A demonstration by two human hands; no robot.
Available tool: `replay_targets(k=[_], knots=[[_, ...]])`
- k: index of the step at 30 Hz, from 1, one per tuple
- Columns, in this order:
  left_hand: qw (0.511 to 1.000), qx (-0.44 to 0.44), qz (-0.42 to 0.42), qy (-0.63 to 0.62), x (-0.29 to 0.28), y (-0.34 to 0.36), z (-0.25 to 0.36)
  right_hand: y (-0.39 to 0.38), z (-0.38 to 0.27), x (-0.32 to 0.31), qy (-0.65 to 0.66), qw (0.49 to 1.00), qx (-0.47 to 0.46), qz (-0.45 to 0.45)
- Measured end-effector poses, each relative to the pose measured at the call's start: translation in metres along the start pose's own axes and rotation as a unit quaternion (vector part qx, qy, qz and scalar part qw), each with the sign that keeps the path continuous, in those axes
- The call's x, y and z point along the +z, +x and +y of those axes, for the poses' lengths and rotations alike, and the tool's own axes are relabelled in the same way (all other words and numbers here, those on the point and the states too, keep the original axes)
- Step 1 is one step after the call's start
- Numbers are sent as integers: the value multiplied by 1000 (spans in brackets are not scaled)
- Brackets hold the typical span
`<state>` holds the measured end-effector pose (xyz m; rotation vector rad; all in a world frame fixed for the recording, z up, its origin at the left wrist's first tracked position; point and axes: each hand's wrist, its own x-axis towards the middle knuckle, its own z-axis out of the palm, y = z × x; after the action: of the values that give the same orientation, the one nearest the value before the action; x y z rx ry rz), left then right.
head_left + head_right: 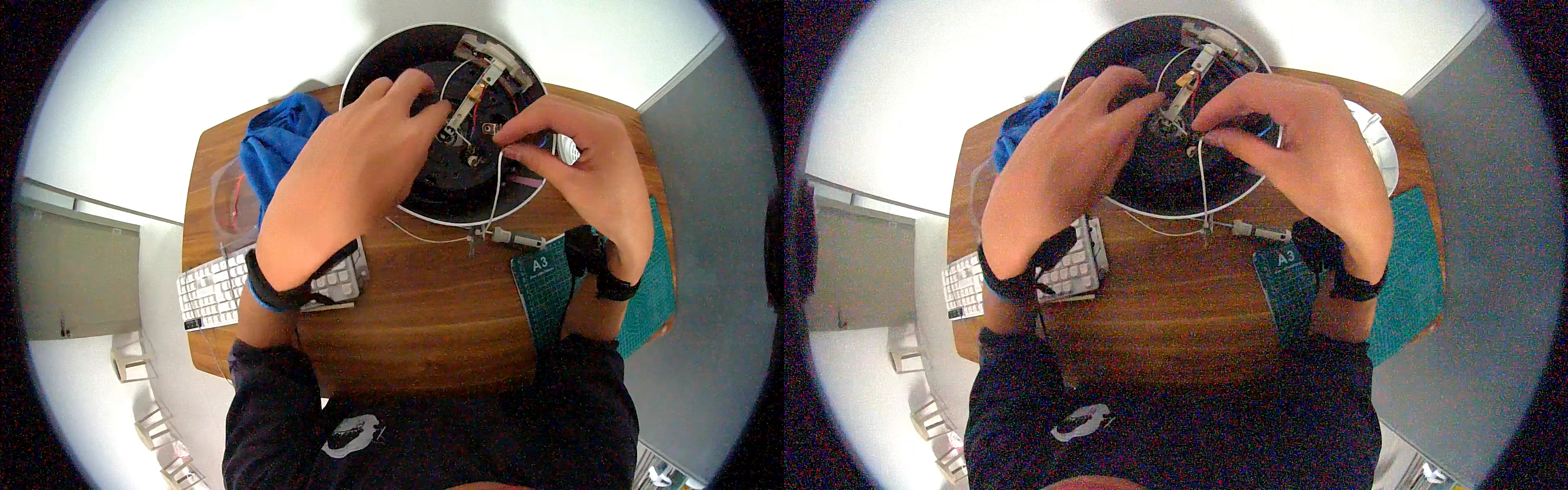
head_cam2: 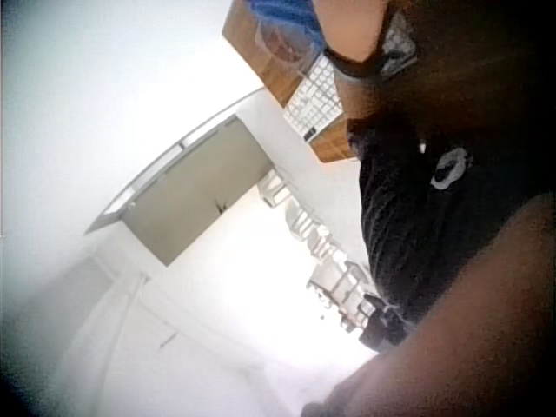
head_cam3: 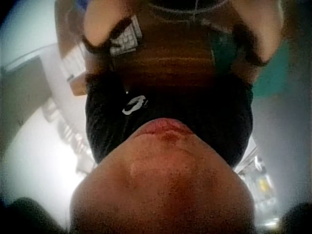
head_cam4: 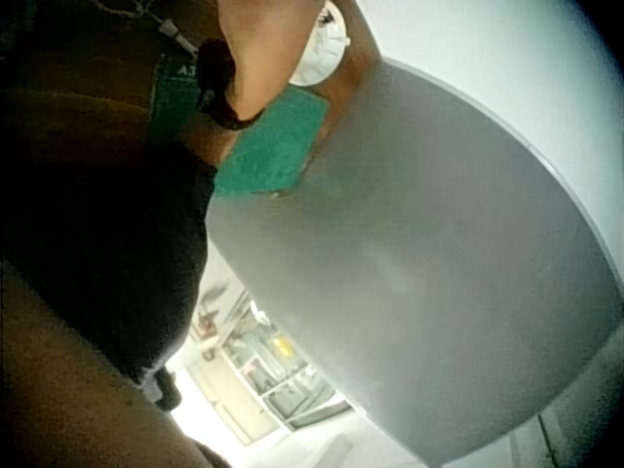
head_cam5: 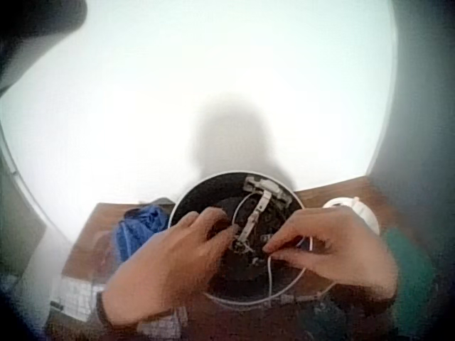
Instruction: The person is repairing a white Panasonic rice cooker. They manipulate internal wires and components, use a screwdriver to adjust parts, and reassemble the cooker's casing. The person also handles a small white connector and attaches it to the wiring inside the cooker.
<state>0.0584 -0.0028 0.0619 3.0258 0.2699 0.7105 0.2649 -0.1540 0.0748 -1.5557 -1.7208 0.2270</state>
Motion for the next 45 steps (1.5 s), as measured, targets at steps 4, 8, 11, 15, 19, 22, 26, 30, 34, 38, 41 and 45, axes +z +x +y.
replay_targets(k=[4,8,11,15,19,22,26,30,34,38,41,45], knots=[[998,18,-32,45,-5,7,-5,1,-2,3,-5,1000,7,-14],[997,38,-35,59,-5,16,-10,1,-4,4,-22,999,-20,-21],[995,49,-30,77,-1,23,-14,1,-3,8,-24,999,-37,-20],[995,58,-22,74,-1,28,-18,0,2,11,-53,997,-57,-9],[993,118,1,12,-15,27,-27,1,9,11,-62,996,-62,-4],[992,120,20,-18,-18,25,-23,0,12,14,-64,997,-48,5],[995,36,-26,-93,-21,28,-19,1,14,15,-84,995,-54,2],[986,4,24,-167,-20,21,-8,0,14,22,-74,997,-29,6],[968,-63,45,-238,-15,10,0,0,9,24,-79,997,9,-17],[975,-32,54,-212,-9,3,-4,-1,0,27,-59,997,34,-28],[976,-13,68,-206,2,1,-7,0,-4,30,-20,998,49,-35],[972,-39,51,-227,10,-5,-6,1,-4,36,1,998,55,-37]])
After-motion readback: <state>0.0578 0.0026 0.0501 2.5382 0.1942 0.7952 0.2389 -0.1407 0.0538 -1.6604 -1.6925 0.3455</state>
